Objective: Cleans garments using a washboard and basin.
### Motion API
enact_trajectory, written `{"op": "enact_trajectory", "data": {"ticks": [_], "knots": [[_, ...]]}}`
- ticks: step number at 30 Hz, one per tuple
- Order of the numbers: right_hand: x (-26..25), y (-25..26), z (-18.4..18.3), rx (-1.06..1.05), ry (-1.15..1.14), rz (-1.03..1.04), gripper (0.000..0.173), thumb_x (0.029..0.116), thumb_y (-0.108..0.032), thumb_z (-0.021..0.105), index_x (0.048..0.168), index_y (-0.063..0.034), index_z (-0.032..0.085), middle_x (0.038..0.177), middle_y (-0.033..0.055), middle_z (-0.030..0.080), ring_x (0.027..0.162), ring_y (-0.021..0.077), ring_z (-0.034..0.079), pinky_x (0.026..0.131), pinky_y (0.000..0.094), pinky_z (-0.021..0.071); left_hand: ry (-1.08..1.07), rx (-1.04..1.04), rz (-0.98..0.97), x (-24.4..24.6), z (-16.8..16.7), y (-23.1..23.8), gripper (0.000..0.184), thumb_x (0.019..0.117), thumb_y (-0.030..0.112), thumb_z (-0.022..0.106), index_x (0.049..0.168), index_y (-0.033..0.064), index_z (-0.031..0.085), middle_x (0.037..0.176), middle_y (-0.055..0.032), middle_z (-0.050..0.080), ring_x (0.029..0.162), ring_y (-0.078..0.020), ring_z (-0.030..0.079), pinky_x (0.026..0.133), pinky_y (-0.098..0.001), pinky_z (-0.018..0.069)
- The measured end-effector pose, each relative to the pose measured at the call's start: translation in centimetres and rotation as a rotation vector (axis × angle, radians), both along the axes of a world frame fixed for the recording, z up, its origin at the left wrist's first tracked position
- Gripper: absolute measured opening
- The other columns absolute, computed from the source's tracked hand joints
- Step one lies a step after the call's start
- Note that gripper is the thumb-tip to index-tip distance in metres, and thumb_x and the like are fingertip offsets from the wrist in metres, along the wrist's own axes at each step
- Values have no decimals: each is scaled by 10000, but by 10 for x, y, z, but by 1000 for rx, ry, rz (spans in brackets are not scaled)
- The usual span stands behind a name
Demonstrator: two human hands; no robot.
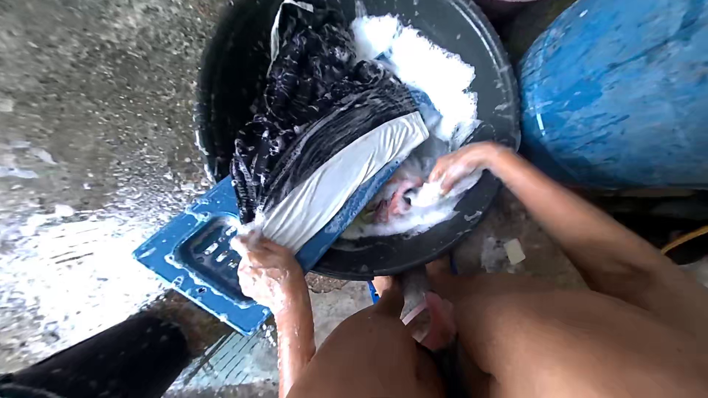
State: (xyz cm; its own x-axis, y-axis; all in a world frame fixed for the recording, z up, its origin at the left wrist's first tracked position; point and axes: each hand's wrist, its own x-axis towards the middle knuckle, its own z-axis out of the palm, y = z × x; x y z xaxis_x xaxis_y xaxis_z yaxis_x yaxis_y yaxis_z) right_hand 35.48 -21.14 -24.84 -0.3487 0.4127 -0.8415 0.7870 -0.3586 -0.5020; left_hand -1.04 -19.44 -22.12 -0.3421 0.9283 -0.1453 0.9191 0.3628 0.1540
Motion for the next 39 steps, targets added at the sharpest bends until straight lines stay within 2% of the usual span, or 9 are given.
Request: {"op": "enact_trajectory", "data": {"ticks": [3, 8, 10, 16, 19, 22, 29, 34, 39], "knots": [[-1, 18, 48, 305, 256, -240, 117, 987, -105, 623, 993, -11, 692, 834, 57, 641, 736, 105, 588, 708, 323, 506, -4, 1, 7, 2, 0, 0, 449, 1100, 235, 316, 1378, -6, 572, 1137, -295, 701, 1113, -479, 673, 920, -625, 496], [-208, 31, 39, 1115, 119, -326, 362, 942, -97, 691, 1304, -104, 681, 1206, 94, 706, 1115, 221, 677, 946, 420, 574, 9, 1, -4, 1, 2, -1, 452, 1106, 237, 329, 1379, -19, 581, 1202, -311, 676, 1135, -497, 654, 939, -645, 483], [-233, 25, 3, 1244, 129, -255, 327, 920, -47, 686, 1234, -128, 730, 1226, 108, 707, 1135, 288, 670, 907, 456, 557, 39, -43, 15, 2, 2, -1, 455, 1092, 206, 350, 1399, -71, 540, 1202, -341, 663, 1166, -515, 634, 966, -640, 476], [-23, 69, -65, 754, -727, -762, 421, 1078, -228, 443, 1453, -49, 514, 1310, 264, 634, 1088, 465, 676, 869, 641, 532, 48, -27, 45, 7, 2, 4, 466, 1112, 237, 323, 1441, -41, 499, 1074, -349, 685, 1031, -545, 671, 861, -674, 493], [-125, 63, -21, 954, -460, -727, 464, 1047, -213, 538, 1449, 3, 455, 1055, 220, 697, 831, 358, 725, 697, 536, 596, 53, -33, 48, 6, 2, 1, 461, 1116, 231, 321, 1423, -51, 518, 1060, -355, 684, 1026, -555, 666, 858, -679, 489], [-243, 45, -14, 1354, 63, -424, 367, 895, -65, 703, 1262, -72, 705, 1063, 144, 737, 910, 278, 721, 751, 431, 581, 63, 9, 18, 5, 0, 0, 442, 1097, 201, 370, 1324, -119, 572, 999, -374, 684, 972, -574, 673, 816, -696, 489], [-32, 139, -52, 841, -738, -698, 428, 1058, -199, 460, 1469, -94, 511, 1260, 255, 660, 1038, 480, 685, 823, 654, 518, 50, -24, 38, 8, 2, 2, 449, 1106, 204, 350, 1423, -62, 523, 1039, -362, 684, 1002, -560, 670, 845, -680, 489], [-222, 51, -13, 1302, -91, -547, 302, 915, -84, 695, 1213, -48, 719, 1049, 115, 751, 888, 254, 729, 763, 422, 597, 60, 32, -7, 4, -1, -1, 441, 1096, 187, 364, 1369, -106, 548, 946, -374, 682, 923, -583, 674, 783, -695, 490], [-83, 65, -72, 1176, -530, -546, 294, 988, -151, 592, 1239, -68, 722, 1057, 197, 745, 850, 379, 742, 675, 540, 595, 60, -33, 44, 5, 2, 2, 453, 1112, 223, 353, 1409, -68, 531, 993, -361, 687, 975, -560, 676, 823, -674, 495]]}}
